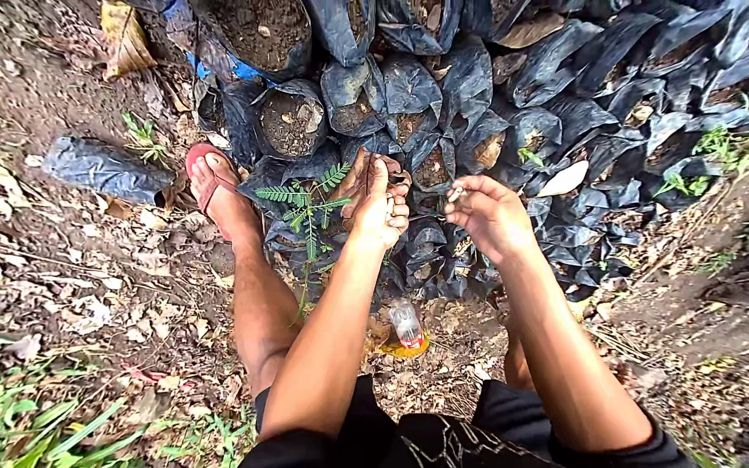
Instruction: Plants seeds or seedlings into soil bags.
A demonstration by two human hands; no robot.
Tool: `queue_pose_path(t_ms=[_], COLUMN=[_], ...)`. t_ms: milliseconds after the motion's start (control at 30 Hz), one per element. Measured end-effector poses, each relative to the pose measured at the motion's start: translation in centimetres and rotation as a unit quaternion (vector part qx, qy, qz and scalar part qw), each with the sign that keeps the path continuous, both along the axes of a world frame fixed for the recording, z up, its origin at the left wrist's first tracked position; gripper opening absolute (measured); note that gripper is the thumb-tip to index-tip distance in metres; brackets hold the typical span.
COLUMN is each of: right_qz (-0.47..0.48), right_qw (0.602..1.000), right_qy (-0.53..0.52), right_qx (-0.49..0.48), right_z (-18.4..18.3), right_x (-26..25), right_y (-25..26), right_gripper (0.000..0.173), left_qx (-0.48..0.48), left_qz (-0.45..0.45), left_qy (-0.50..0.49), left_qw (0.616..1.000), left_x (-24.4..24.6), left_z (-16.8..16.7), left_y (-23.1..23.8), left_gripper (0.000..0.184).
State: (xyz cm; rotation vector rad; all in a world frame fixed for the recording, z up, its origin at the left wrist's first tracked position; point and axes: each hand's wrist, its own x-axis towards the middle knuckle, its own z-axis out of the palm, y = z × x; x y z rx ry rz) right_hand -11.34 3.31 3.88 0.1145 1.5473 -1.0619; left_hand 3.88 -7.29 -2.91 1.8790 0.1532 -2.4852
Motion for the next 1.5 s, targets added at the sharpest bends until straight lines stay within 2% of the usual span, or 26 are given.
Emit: queue_pose_path(t_ms=[133,300,400,467,633,833,900,1000,1067,1100,1200,1300,1500], right_qz=[-0.04,-0.066,-0.078,-0.084,-0.075,-0.078,-0.057,0.037,0.155,0.217,0.352,0.385,0.419], right_qw=[0.999,0.993,0.99,0.99,0.992,0.989,0.996,0.998,0.975,0.951,0.852,0.804,0.769], right_qy=[-0.006,-0.053,-0.066,-0.066,-0.074,-0.099,-0.06,0.06,0.157,0.213,0.375,0.438,0.473], right_qx=[0.005,-0.077,-0.099,-0.092,-0.075,-0.073,-0.042,0.006,0.038,0.055,0.097,0.117,0.1], right_z=[0.7,0.9,0.2,-0.1,0.2,0.3,0.0,-1.3,-2.1,-2.6,-4.6,-7.1,-9.6], right_x=[0.1,0.0,0.4,0.7,1.8,1.2,0.9,1.5,3.0,3.9,6.8,8.3,9.7], right_y=[1.5,3.0,3.1,2.8,1.7,0.2,-0.7,-3.2,-5.5,-6.6,-8.9,-9.5,-9.3], right_gripper=[0.022,0.025,0.023,0.019,0.017,0.015,0.013,0.006,0.011,0.012,0.013,0.014,0.014], left_qx=[0.001,-0.063,-0.071,-0.063,-0.031,-0.069,-0.096,-0.152,-0.197,-0.218,-0.268,-0.262,-0.219], left_qz=[-0.019,0.039,0.057,0.059,0.069,0.153,0.168,0.192,0.204,0.22,0.289,0.313,0.325], left_qy=[-0.013,-0.032,-0.06,-0.063,-0.022,0.0,-0.002,-0.011,-0.033,-0.047,-0.062,-0.059,-0.062], left_qw=[1.0,0.997,0.994,0.994,0.997,0.986,0.981,0.97,0.958,0.95,0.917,0.911,0.918], left_x=[-1.0,0.4,0.8,1.0,0.3,0.0,0.7,3.4,5.9,7.0,9.6,10.6,11.3], left_z=[0.0,-0.4,-0.2,0.0,-0.2,-0.6,-0.4,0.4,1.1,1.5,2.3,2.4,2.8], left_y=[-0.2,-1.1,-1.2,-1.2,-1.3,-0.8,-0.9,-1.8,-3.7,-4.8,-7.4,-7.9,-7.6], left_gripper=[0.053,0.029,0.021,0.022,0.038,0.025,0.023,0.024,0.023,0.024,0.027,0.027,0.029])
